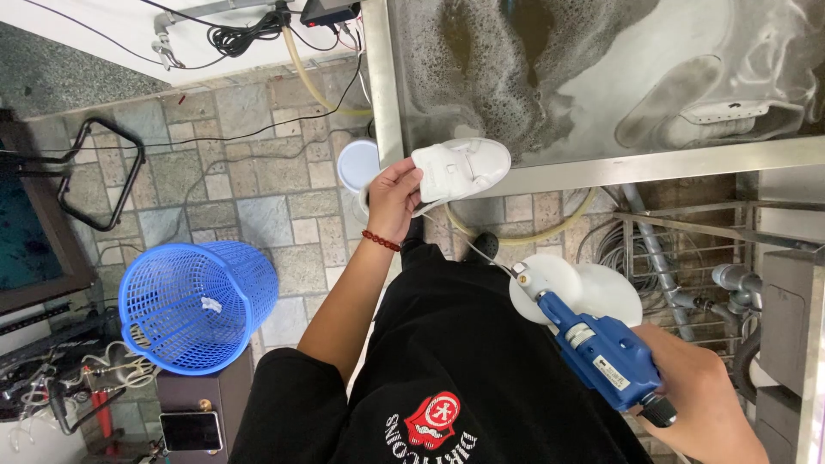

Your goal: Clean a white sneaker using a shoe washing machine and manual wiping.

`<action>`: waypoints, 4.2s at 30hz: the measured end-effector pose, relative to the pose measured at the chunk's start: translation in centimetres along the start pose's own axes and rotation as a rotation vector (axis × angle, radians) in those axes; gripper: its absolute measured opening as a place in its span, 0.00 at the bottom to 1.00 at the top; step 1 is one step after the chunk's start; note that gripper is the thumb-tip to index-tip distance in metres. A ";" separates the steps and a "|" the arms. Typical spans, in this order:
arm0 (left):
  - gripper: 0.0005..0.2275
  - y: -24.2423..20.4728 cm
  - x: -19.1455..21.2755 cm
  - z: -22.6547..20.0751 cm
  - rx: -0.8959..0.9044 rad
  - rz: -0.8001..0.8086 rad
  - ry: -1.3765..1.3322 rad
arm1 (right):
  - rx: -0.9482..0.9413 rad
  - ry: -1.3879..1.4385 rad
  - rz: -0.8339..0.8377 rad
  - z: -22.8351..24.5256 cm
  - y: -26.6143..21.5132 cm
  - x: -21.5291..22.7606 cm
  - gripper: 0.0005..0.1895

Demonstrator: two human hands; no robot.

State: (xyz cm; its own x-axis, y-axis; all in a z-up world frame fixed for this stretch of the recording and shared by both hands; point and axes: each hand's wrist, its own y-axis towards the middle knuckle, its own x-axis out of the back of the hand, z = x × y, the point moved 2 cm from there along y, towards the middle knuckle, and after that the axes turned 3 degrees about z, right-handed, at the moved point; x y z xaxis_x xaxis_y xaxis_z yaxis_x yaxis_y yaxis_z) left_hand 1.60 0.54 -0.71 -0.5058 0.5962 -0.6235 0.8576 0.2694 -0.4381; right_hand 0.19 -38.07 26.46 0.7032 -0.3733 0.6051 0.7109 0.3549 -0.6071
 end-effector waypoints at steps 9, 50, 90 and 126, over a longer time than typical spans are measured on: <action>0.11 0.2 0.1 0.0 0.007 0.009 -0.004 | 0.062 -0.044 0.015 -1.5 -0.4 -0.4 0.27; 0.22 -1.4 -5.0 -4.5 -0.229 0.066 0.968 | 0.109 0.051 -0.265 -1.6 -0.9 -3.2 0.29; 0.10 15.4 -11.6 -2.6 0.432 0.767 1.064 | -0.120 0.176 -0.502 5.6 -1.6 -9.2 0.18; 0.11 15.1 -11.8 -2.4 0.375 0.743 1.082 | -0.095 0.014 -0.423 5.7 -0.5 -6.4 0.27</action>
State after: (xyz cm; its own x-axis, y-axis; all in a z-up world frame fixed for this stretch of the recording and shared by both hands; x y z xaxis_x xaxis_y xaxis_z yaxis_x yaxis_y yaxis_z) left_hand 20.77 -0.58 1.61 0.5335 0.8444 -0.0485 0.7287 -0.4879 -0.4805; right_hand -4.63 -30.98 25.86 0.3491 -0.4807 0.8044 0.9319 0.0879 -0.3519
